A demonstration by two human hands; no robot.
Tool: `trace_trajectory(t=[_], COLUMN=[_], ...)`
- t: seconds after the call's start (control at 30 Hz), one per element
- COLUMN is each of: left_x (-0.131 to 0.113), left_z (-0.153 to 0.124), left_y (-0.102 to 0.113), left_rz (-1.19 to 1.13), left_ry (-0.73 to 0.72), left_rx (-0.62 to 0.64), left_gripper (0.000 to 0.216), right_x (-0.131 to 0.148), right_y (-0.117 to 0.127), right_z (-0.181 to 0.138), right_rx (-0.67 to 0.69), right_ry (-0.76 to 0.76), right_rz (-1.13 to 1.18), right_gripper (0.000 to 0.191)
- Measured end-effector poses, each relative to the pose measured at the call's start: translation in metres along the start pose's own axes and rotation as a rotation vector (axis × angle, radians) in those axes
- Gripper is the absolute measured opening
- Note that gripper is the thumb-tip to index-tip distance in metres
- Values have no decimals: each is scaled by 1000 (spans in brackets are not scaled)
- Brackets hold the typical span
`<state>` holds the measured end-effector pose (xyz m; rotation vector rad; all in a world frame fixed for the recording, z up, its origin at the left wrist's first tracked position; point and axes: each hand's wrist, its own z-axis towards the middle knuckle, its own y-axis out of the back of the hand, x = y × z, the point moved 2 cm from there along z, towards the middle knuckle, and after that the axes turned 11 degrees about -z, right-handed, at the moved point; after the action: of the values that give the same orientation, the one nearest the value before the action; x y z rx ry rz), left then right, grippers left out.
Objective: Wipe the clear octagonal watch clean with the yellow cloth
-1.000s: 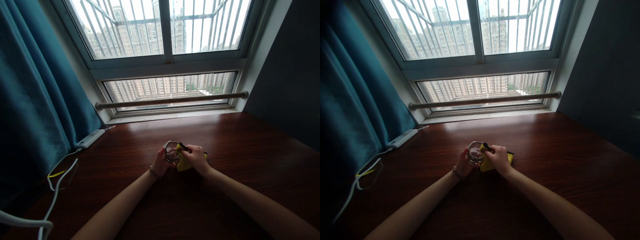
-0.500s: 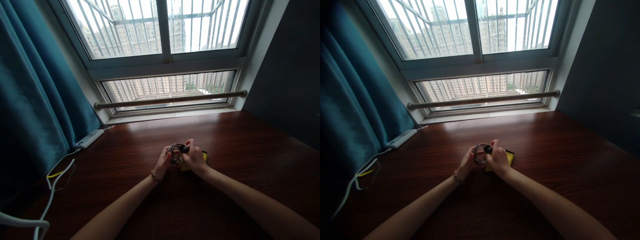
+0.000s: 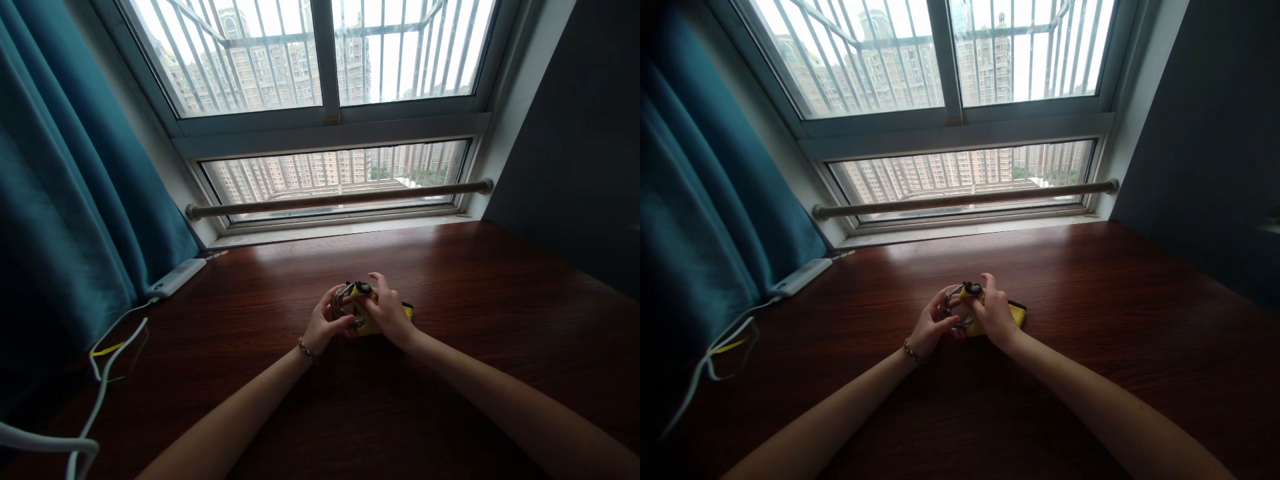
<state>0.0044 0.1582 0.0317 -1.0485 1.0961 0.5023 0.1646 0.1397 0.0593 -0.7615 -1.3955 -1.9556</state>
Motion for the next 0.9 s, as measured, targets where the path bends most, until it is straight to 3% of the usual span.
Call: trace_trajectory(t=[0.1, 0.27, 0.43, 0.6, 0.73, 0.8, 0.9], left_x=[0, 0, 4, 3, -3, -5, -3], left_z=[-4, -6, 0, 2, 0, -1, -1], left_y=[-7, -5, 6, -1, -7, -6, -2], left_rz=[38, 70, 38, 39, 66, 78, 86], left_ry=[-36, -10, -2, -64, -95, -88, -35], left_rx=[2, 30, 17, 42, 30, 28, 45], left_gripper=[82, 79, 67, 86, 86, 84, 81], right_x=[-5, -8, -3, -5, -3, -1, 2], right_y=[-3, -3, 0, 0, -4, -4, -3], right_z=[0, -6, -8, -5, -7, -7, -8], right_rx=[33, 0, -15, 6, 57, 27, 16], right_ry=[54, 97, 54, -19, 110, 209, 293], right_rz=[-36, -275, -195, -119, -215, -254, -321], right_gripper=[55, 35, 25, 47, 71, 72, 58])
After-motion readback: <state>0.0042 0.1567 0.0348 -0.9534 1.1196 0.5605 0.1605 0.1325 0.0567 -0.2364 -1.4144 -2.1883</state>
